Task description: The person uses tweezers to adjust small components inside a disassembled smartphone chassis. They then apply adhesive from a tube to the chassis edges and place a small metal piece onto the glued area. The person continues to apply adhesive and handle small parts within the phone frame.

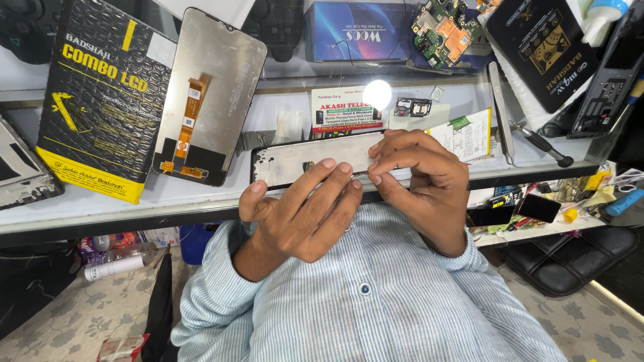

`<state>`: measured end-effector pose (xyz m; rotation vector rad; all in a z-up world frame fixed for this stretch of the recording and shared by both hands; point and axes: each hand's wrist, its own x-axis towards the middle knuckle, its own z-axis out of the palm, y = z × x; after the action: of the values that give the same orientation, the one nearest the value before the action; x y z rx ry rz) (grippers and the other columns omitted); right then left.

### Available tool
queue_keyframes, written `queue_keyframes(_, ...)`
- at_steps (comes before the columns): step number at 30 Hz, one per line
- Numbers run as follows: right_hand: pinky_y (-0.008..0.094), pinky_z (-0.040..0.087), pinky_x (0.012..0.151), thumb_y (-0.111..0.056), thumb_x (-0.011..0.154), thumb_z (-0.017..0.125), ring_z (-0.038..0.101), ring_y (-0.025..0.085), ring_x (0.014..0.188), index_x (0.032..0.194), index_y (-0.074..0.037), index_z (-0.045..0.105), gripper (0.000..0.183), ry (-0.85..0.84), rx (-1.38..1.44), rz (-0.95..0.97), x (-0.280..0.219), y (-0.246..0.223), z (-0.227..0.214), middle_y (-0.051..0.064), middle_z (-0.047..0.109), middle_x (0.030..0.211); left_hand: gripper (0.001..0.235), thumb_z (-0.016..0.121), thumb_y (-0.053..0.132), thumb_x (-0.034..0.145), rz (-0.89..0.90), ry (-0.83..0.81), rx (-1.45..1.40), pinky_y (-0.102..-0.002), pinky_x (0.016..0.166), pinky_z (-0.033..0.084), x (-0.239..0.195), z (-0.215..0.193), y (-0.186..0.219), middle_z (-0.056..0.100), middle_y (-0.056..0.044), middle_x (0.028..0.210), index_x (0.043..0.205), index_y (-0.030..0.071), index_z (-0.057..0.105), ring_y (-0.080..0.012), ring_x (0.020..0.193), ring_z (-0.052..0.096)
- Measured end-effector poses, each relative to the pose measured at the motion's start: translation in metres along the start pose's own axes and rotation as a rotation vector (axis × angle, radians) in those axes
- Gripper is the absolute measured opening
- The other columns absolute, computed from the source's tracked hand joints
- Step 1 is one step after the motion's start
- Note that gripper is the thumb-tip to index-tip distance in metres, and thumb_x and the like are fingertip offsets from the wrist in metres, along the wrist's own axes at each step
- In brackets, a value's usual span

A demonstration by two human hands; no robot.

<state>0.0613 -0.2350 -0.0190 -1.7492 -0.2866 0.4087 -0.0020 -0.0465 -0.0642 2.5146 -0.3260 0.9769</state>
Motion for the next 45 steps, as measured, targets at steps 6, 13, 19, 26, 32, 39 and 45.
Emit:
queue_keyframes(6,0.028,0.056,0.096,0.009,0.086,0.076,0.067,0.018,0.108,0.102,-0.001,0.072,0.019,-0.004,-0.01,0.002,0.0,0.001,-0.001,0.01,0.067,0.11,0.012,0.075,0.029,0.1,0.021,0.021,0.031,-0.045,0.126,0.003,-0.003,0.001,0.0,0.079,0.013,0.1,0.091,0.037,0.079,-0.0049,0.103,0.071)
queue_keyframes(13,0.029,0.056,0.097,0.009,0.086,0.076,0.067,0.018,0.108,0.102,-0.001,0.072,0.019,-0.005,-0.007,0.003,0.0,0.001,0.0,0.01,0.068,0.11,0.014,0.068,0.03,0.103,0.092,0.021,0.103,-0.046,0.126,0.004,0.0,-0.002,-0.003,0.079,0.013,0.105,0.098,0.036,0.081,-0.0044,0.106,0.071)
queue_keyframes(19,0.029,0.055,0.098,0.009,0.086,0.075,0.067,0.019,0.109,0.102,-0.001,0.072,0.019,-0.011,-0.007,0.01,0.0,0.0,0.0,0.01,0.067,0.109,0.018,0.063,0.03,0.105,0.17,0.003,0.153,-0.046,0.126,0.006,0.006,-0.006,-0.008,0.079,0.012,0.107,0.101,0.034,0.081,-0.0051,0.107,0.071)
queue_keyframes(26,0.029,0.055,0.097,0.01,0.086,0.074,0.067,0.019,0.108,0.102,0.0,0.072,0.019,-0.016,-0.008,0.009,0.001,-0.001,-0.001,0.01,0.067,0.109,0.018,0.063,0.031,0.106,0.222,-0.042,0.171,-0.048,0.126,0.006,0.012,-0.013,-0.012,0.079,0.012,0.108,0.104,0.034,0.081,-0.0045,0.109,0.071)
queue_keyframes(32,0.029,0.056,0.097,0.009,0.086,0.075,0.068,0.019,0.108,0.101,-0.001,0.072,0.018,-0.016,-0.015,0.005,0.001,0.002,-0.001,0.011,0.068,0.109,0.018,0.063,0.031,0.106,0.222,-0.051,0.169,-0.048,0.127,0.005,0.01,-0.012,-0.012,0.079,0.012,0.109,0.104,0.034,0.081,-0.0041,0.11,0.07)
queue_keyframes(39,0.028,0.056,0.095,0.009,0.086,0.076,0.068,0.019,0.107,0.102,-0.001,0.072,0.019,-0.008,-0.012,0.013,0.001,0.003,-0.001,0.011,0.067,0.11,0.016,0.065,0.03,0.106,0.199,-0.032,0.17,-0.047,0.127,0.007,0.01,-0.01,-0.011,0.079,0.011,0.108,0.102,0.034,0.081,-0.0042,0.109,0.07)
queue_keyframes(45,0.029,0.057,0.095,0.009,0.086,0.077,0.068,0.019,0.108,0.102,-0.001,0.073,0.019,-0.017,-0.018,-0.002,0.001,0.004,-0.002,0.011,0.067,0.11,0.016,0.064,0.032,0.105,0.219,-0.071,0.155,-0.047,0.127,0.007,0.012,-0.012,-0.011,0.08,0.011,0.108,0.104,0.034,0.08,-0.0049,0.108,0.071)
